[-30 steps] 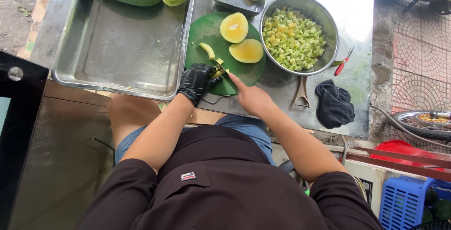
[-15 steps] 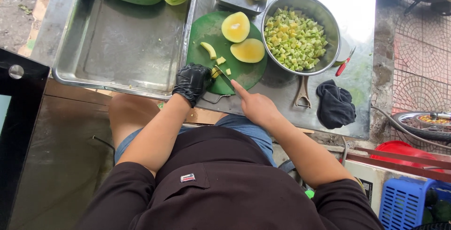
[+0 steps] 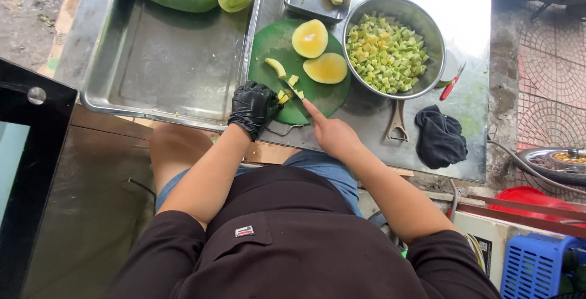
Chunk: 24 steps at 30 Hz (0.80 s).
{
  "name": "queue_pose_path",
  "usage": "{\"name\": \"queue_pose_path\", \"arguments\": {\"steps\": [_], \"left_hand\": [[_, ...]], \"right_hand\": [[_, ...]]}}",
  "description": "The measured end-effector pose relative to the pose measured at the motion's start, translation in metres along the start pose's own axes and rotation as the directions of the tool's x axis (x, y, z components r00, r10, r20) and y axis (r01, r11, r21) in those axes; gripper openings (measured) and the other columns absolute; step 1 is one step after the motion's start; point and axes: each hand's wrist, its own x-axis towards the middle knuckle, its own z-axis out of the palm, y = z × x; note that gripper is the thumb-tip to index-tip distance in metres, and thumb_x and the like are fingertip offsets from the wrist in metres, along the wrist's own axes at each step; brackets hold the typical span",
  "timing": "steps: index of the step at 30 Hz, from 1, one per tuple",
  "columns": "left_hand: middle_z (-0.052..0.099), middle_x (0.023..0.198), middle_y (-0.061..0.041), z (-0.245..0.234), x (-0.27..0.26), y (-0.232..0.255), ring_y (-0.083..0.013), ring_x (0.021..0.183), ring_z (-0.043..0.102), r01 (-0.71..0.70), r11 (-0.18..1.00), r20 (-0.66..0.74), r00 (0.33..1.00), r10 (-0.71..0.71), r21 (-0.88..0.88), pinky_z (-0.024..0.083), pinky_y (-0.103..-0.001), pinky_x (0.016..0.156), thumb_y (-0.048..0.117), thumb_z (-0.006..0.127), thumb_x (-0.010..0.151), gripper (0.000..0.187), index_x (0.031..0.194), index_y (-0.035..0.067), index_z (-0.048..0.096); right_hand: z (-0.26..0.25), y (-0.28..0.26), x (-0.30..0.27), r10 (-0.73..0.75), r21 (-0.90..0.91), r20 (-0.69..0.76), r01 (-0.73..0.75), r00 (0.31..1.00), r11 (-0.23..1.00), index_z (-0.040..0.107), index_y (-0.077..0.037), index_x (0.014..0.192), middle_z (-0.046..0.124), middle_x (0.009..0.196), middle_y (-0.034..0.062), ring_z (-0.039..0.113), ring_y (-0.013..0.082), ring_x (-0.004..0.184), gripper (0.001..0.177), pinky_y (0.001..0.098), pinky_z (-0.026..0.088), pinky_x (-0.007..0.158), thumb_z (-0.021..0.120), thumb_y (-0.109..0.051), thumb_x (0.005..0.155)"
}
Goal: The person cuts a peeled green mango with a knife on a green cutting board, slicing it into strips and dicing the strips into cubes, then sweeps the diced pieces off the board into a large metal bowl. They repeat the process with additional mango halves, adding to the bowl of diced fruit.
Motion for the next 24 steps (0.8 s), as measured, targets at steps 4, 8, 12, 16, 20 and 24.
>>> {"name": "queue_pose_path", "arguments": {"steps": [4,8,12,16,20,24], "left_hand": [[0.072,0.093,-0.006,-0.007,0.000,0.006,-0.0296,0.102,0.065,-0.027,0.996,0.031,0.999,0.025,0.082,0.048,-0.046,0.087,0.040,0.078,0.078,0.024,0.085,0.018,0.077],[0.073,0.093,-0.005,-0.004,0.003,0.004,-0.0294,0.100,0.065,-0.010,0.999,0.015,1.000,0.009,0.039,0.048,-0.046,0.089,0.038,0.076,0.081,0.020,0.086,0.019,0.077],[0.072,0.092,-0.005,0.006,0.002,0.000,-0.0291,0.099,0.065,-0.047,0.994,-0.027,0.998,0.050,0.098,0.049,-0.046,0.087,0.038,0.076,0.081,0.020,0.084,0.019,0.077],[0.072,0.092,-0.005,0.005,0.010,0.002,-0.0303,0.095,0.064,0.003,1.000,0.008,1.000,-0.003,-0.002,0.048,-0.048,0.085,0.042,0.076,0.087,0.023,0.088,0.018,0.078],[0.072,0.091,-0.005,0.001,0.012,0.005,-0.0288,0.096,0.065,0.013,0.999,-0.011,1.000,-0.012,0.048,0.049,-0.048,0.082,0.039,0.074,0.082,0.021,0.085,0.019,0.077],[0.071,0.092,-0.005,-0.002,0.016,0.005,-0.0293,0.096,0.065,0.007,0.998,-0.033,0.999,-0.005,0.064,0.049,-0.048,0.079,0.040,0.073,0.084,0.024,0.087,0.017,0.076]], "right_hand": [[-0.014,-0.014,-0.012,0.028,-0.057,0.065,-0.024,0.998,0.998,0.019,-0.037,0.162,0.071,0.084,0.0263,0.069,0.0457,0.078,0.072,0.0588,0.052,0.075,0.046,-0.021,0.097],[-0.013,-0.008,-0.003,0.039,-0.072,0.106,-0.031,0.994,0.997,0.020,-0.038,0.162,0.071,0.088,0.0262,0.069,0.0455,0.081,0.073,0.0580,0.052,0.076,0.046,-0.020,0.096],[-0.001,0.004,0.012,0.031,-0.022,0.146,-0.028,0.989,0.999,0.020,-0.038,0.162,0.071,0.092,0.0274,0.069,0.0462,0.083,0.070,0.0574,0.053,0.079,0.042,-0.019,0.099],[0.024,0.014,0.020,0.046,0.090,0.054,-0.051,0.997,0.995,0.019,-0.038,0.163,0.070,0.090,0.0289,0.068,0.0471,0.082,0.069,0.0576,0.053,0.079,0.043,-0.022,0.100],[0.025,0.008,0.010,0.037,0.073,0.011,-0.038,0.999,0.997,0.018,-0.038,0.163,0.071,0.088,0.0276,0.068,0.0464,0.080,0.069,0.0570,0.052,0.077,0.044,-0.022,0.102],[0.001,-0.007,-0.012,-0.033,-0.070,-0.111,0.025,0.993,0.997,0.028,-0.042,0.158,0.069,0.083,0.0190,0.068,0.0407,0.076,0.066,0.0538,0.053,0.070,0.053,-0.026,0.100]]}}
